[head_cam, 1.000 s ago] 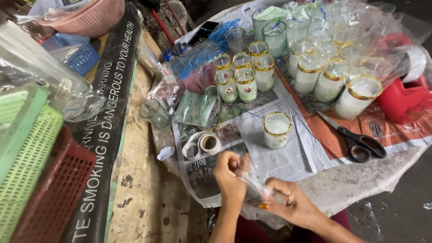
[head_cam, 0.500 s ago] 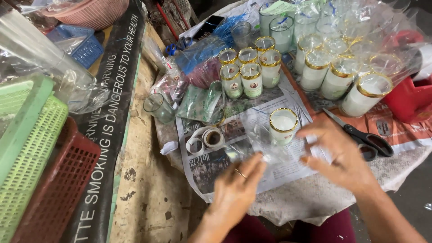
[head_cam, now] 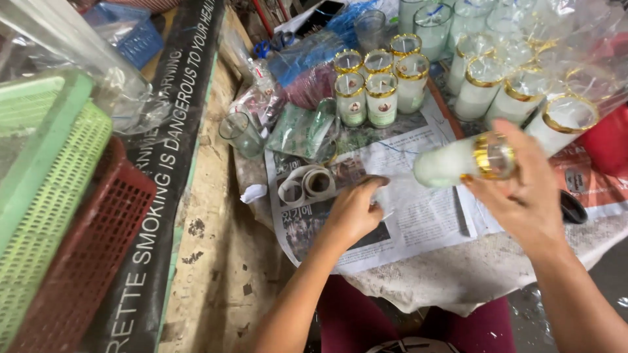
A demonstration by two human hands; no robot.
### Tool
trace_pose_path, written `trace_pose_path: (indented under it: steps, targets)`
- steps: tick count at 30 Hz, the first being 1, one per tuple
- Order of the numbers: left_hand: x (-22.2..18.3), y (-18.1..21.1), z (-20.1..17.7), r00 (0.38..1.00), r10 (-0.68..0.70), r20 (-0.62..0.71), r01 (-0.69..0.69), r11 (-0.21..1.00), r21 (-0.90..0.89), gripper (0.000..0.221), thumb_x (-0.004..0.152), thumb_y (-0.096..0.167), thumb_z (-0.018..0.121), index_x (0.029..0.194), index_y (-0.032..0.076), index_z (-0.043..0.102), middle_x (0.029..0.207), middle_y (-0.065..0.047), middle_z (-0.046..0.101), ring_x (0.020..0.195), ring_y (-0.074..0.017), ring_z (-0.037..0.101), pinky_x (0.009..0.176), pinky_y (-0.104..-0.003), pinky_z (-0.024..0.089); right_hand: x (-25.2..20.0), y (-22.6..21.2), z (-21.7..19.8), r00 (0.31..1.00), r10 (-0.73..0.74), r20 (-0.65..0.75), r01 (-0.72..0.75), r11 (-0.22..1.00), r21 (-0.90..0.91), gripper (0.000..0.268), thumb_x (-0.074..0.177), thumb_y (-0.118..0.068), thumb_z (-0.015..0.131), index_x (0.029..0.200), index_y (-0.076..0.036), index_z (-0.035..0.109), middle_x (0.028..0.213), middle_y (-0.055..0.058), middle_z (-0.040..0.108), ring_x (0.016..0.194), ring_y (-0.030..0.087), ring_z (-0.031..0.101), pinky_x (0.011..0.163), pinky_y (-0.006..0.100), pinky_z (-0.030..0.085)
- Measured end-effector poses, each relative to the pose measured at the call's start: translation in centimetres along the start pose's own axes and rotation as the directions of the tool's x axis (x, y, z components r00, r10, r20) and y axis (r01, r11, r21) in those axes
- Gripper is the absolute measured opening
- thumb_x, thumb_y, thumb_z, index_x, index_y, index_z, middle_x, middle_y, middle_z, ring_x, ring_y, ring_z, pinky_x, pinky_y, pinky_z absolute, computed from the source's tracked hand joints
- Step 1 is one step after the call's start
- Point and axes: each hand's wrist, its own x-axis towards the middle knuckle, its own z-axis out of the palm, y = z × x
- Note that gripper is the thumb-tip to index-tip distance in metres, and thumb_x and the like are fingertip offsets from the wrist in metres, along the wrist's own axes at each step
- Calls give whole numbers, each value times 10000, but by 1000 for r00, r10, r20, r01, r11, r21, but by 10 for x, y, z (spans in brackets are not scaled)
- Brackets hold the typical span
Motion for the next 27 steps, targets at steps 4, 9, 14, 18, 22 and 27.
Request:
trace_pose_path:
  steps: [4,9,14,18,22,27]
  targets:
    - [37,-29,60,998,51,-39,-59,963,-262,541,791,1,649,1329,60,651,1241,-194,697,1159,-430,668,935,-482,566,-17,42,2,972,-229,-41,226,972,-63,843,834,164,646,1613,102,328,1353,332,470,1015,330,576,799,417,570]
    - [51,-29,61,991,-79,104,121,851,-511,635,775,122,771,1364,-42,603,947,-225,710,720,-274,670,584,-422,523,-47,89,28,964,-266,-21,255,940,-224,802,746,-155,845,1475,7,552,1314,237,531,1197,378,603,927,486,548]
    - [45,-24,65,997,31,-71,-56,925,-377,710,722,104,808,1391,13,584,1221,-239,659,999,-364,669,865,-471,557,-39,68,31,970,-242,29,235,896,-377,759,688,-121,869,1408,-21,648,1233,200,605,1068,339,667,825,416,599]
    - [40,16,51,976,124,-176,-165,956,-242,598,754,26,725,1332,-15,582,1236,-289,637,1106,-496,654,930,-546,560,-16,42,46,989,-108,104,149,783,-604,720,735,-257,834,1424,-190,638,1145,77,616,882,318,701,722,501,640]
    - [42,-11,42,988,-23,-152,-62,844,-533,680,774,109,717,1437,97,564,1266,-174,649,816,-265,711,702,-375,606,18,26,53,981,-47,190,171,678,-715,743,719,-367,814,1417,-185,634,1099,91,629,717,428,707,656,586,625]
    - [31,-25,18,963,-254,-94,139,760,-635,703,810,92,643,1491,174,485,1321,-55,612,836,-121,607,743,-296,527,57,13,8,783,417,461,-253,891,-377,623,908,-185,641,1515,-175,505,1352,66,696,1128,213,711,1040,434,507]
